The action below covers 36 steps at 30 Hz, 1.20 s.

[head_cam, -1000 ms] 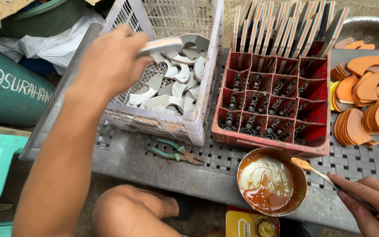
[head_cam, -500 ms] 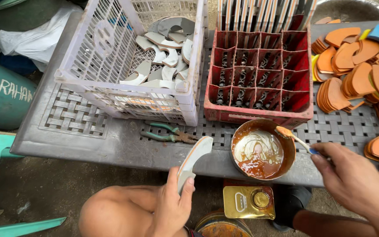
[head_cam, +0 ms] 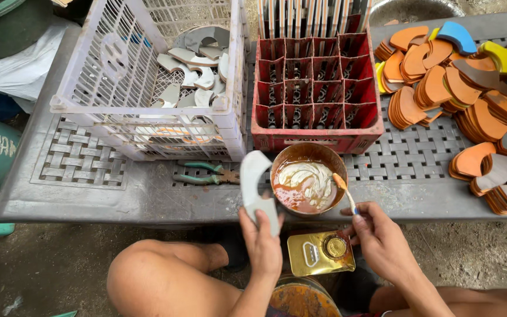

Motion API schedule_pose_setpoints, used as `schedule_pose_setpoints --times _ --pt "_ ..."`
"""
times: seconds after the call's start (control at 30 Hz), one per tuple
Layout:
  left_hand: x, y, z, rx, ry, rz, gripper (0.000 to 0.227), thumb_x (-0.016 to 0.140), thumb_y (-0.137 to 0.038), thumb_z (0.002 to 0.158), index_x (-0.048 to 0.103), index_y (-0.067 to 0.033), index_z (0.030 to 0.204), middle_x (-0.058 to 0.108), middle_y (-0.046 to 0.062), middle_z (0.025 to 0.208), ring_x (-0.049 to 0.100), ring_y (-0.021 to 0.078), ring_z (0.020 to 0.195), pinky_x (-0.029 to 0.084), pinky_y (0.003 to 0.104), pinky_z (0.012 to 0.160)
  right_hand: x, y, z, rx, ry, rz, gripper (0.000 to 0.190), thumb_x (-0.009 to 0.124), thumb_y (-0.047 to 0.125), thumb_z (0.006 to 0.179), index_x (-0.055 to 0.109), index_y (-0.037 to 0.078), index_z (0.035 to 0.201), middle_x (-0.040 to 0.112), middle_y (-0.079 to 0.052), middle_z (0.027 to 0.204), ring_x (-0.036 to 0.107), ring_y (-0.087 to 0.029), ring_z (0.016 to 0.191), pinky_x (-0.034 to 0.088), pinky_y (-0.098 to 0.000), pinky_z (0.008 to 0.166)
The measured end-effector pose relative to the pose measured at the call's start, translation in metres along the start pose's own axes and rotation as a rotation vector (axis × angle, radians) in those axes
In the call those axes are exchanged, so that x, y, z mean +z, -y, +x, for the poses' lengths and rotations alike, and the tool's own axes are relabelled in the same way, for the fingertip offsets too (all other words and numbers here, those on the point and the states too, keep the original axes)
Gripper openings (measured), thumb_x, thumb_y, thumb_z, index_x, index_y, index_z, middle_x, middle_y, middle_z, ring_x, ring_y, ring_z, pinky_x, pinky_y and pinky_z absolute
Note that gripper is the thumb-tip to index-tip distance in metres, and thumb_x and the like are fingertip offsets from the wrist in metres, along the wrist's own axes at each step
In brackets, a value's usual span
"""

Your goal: The person picks up white shoe sole parts from a crate, applies a white adhesive to the edges using a brush, and places them into a red crate to dry. The person repeats this process for several parts.

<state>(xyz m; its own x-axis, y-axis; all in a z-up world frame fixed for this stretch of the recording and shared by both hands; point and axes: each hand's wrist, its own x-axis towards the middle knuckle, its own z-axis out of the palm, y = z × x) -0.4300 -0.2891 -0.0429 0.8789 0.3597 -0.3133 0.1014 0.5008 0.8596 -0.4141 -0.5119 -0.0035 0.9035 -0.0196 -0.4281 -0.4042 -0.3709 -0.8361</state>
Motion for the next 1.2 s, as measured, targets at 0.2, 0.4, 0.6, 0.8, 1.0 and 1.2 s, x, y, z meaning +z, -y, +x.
schedule_pose_setpoints --times 0.2,0.4,0.6,0.8,1.0,1.2 --pt "0.001 -0.001 -0.006 -0.004 -0.002 -0.121 0.037 0.037 -0.032 0.106 0.033 -0.0136 0.138 0.054 0.022 0.144 0.058 0.0377 0.135 0.047 0.062 0.108 -0.013 0.002 0.055 -0.413 -0.124 0.142 0.029 0.049 0.011 0.103 0.053 0.000 0.129 0.068 -0.010 0.125 0.064 -0.014 0.108 0.049 -0.0298 0.092" --pt "0.005 -0.007 0.021 0.002 0.030 -0.053 0.032 0.038 -0.025 0.109 0.037 -0.0086 0.137 0.048 0.023 0.144 0.053 0.0355 0.133 0.051 0.063 0.108 0.007 -0.019 0.035 -0.206 -0.109 0.104 0.022 0.050 0.018 0.104 0.053 0.002 0.119 0.073 -0.009 0.112 0.071 -0.018 0.099 0.054 -0.0330 0.085" --pt "0.008 -0.024 -0.001 0.078 -0.086 0.047 0.032 0.034 -0.028 0.109 0.037 -0.0090 0.135 0.057 0.026 0.145 0.061 0.0348 0.131 0.054 0.056 0.104 -0.016 0.034 0.005 -0.665 -0.395 -0.465 0.025 0.060 0.016 0.098 0.064 0.006 0.121 0.063 -0.019 0.108 0.067 -0.037 0.089 0.055 -0.0440 0.074" --pt "0.014 0.011 -0.033 0.095 0.002 -0.047 0.035 0.035 -0.027 0.106 0.035 -0.0080 0.135 0.052 0.020 0.149 0.056 0.0294 0.134 0.054 0.053 0.105 0.018 0.086 0.049 -0.501 -0.040 -1.009 0.039 0.061 0.012 0.086 0.067 0.010 0.125 0.064 -0.017 0.105 0.071 -0.039 0.075 0.058 -0.0491 0.064" --pt "0.022 0.011 -0.016 0.199 0.088 0.078 0.038 0.036 -0.026 0.110 0.037 -0.0002 0.139 0.051 0.022 0.152 0.054 0.0279 0.132 0.048 0.048 0.112 0.033 0.100 0.076 -0.558 0.386 -1.115 0.024 0.064 0.019 0.088 0.071 0.007 0.107 0.068 -0.015 0.104 0.072 -0.036 0.088 0.057 -0.0478 0.080" --pt "0.022 0.007 -0.008 0.144 0.106 0.031 0.040 0.034 -0.027 0.109 0.036 -0.0005 0.139 0.049 0.021 0.153 0.053 0.0274 0.136 0.046 0.048 0.116 0.019 0.115 0.080 -0.367 0.243 -1.214 0.040 0.059 0.014 0.085 0.066 0.015 0.124 0.067 -0.013 0.116 0.072 -0.034 0.099 0.057 -0.0454 0.086"
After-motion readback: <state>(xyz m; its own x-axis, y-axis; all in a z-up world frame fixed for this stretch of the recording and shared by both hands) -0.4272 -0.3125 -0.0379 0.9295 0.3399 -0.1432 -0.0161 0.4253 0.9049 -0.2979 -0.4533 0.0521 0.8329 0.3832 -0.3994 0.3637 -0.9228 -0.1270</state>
